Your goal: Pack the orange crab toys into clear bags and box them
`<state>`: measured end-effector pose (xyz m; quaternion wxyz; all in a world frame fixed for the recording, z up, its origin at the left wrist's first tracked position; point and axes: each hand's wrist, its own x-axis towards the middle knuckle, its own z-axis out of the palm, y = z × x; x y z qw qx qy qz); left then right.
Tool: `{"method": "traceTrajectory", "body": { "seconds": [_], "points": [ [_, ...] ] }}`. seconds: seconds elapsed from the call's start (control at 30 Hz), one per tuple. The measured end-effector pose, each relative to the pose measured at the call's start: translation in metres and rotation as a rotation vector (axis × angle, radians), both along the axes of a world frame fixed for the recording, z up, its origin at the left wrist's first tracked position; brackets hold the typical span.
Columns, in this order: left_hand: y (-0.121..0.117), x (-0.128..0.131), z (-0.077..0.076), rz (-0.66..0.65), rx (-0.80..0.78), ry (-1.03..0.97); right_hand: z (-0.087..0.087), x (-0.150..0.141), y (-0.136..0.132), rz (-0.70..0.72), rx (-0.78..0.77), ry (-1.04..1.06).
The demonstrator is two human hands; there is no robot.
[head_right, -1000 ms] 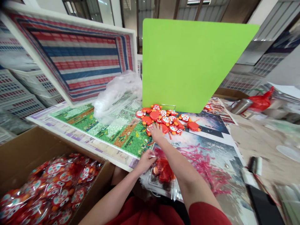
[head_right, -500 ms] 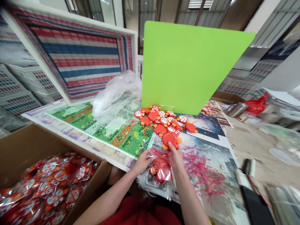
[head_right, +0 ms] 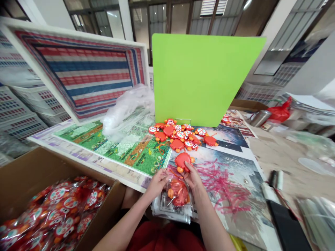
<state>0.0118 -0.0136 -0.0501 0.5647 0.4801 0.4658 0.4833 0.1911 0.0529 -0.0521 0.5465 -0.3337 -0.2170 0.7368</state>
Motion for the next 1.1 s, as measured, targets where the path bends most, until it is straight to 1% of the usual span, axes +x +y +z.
{"method": "traceTrajectory", "body": {
  "seconds": [0.07,0.1,0.17,0.27,0.3,0.37,0.4,0.47,0.53,0.6,0.67,0.73,0.8,0.83,0.87,0.9,0.93,0.97,1.03,1.07,1.1],
  "points": [
    [-0.002,-0.001,0.001,0.024,0.027,0.027,0.002,-0.001,0.002,0.054,0.005,-0.043],
    [-0.002,-0.001,0.000,0.041,0.037,0.032,0.005,0.000,0.003,0.058,0.013,-0.072],
    [0.000,-0.003,-0.004,0.076,0.028,0.001,0.013,0.003,0.006,0.023,0.034,-0.116],
    [0.004,-0.007,-0.009,0.114,-0.079,-0.184,0.025,0.014,0.006,-0.049,0.073,-0.074],
    [0.005,-0.008,-0.010,0.125,-0.117,-0.253,0.026,0.018,0.003,-0.058,0.089,-0.038],
    [0.007,-0.008,-0.009,0.145,-0.157,-0.347,0.023,0.026,-0.010,-0.048,0.129,0.024],
    [0.008,-0.008,-0.008,0.159,-0.157,-0.365,0.019,0.029,-0.019,-0.017,0.148,0.038],
    [0.010,-0.005,-0.006,0.183,-0.151,-0.378,0.009,0.032,-0.039,0.115,0.176,0.038],
    [0.012,-0.003,-0.003,0.208,-0.170,-0.386,0.001,0.031,-0.059,0.320,0.187,0.023],
    [0.015,-0.006,0.004,0.258,-0.188,-0.393,-0.001,0.028,-0.072,0.505,0.168,-0.016],
    [0.018,-0.017,0.018,0.343,-0.161,-0.385,0.002,0.024,-0.078,0.625,0.136,-0.079],
    [0.016,-0.040,0.039,0.431,-0.065,-0.349,0.007,0.021,-0.077,0.665,0.122,-0.121],
    [0.005,-0.075,0.067,0.509,0.078,-0.259,0.010,0.018,-0.073,0.654,0.129,-0.120],
    [-0.005,-0.096,0.082,0.570,0.151,-0.183,0.010,0.016,-0.071,0.634,0.130,-0.110],
    [-0.019,-0.118,0.098,0.659,0.218,-0.089,0.010,0.015,-0.069,0.614,0.127,-0.101],
    [-0.034,-0.140,0.112,0.785,0.281,0.022,0.010,0.013,-0.068,0.597,0.121,-0.094],
    [-0.052,-0.161,0.126,0.937,0.327,0.154,0.009,0.012,-0.067,0.582,0.114,-0.091],
    [-0.069,-0.179,0.138,1.074,0.347,0.310,0.009,0.010,-0.067,0.566,0.107,-0.088],
    [-0.098,-0.207,0.155,1.348,0.357,0.702,0.010,0.009,-0.066,0.536,0.091,-0.086],
    [-0.107,-0.214,0.158,1.426,0.347,0.915,0.011,0.009,-0.066,0.524,0.084,-0.084],
    [-0.112,-0.218,0.157,1.443,0.347,1.095,0.011,0.009,-0.066,0.518,0.079,-0.081]
  ]
}}
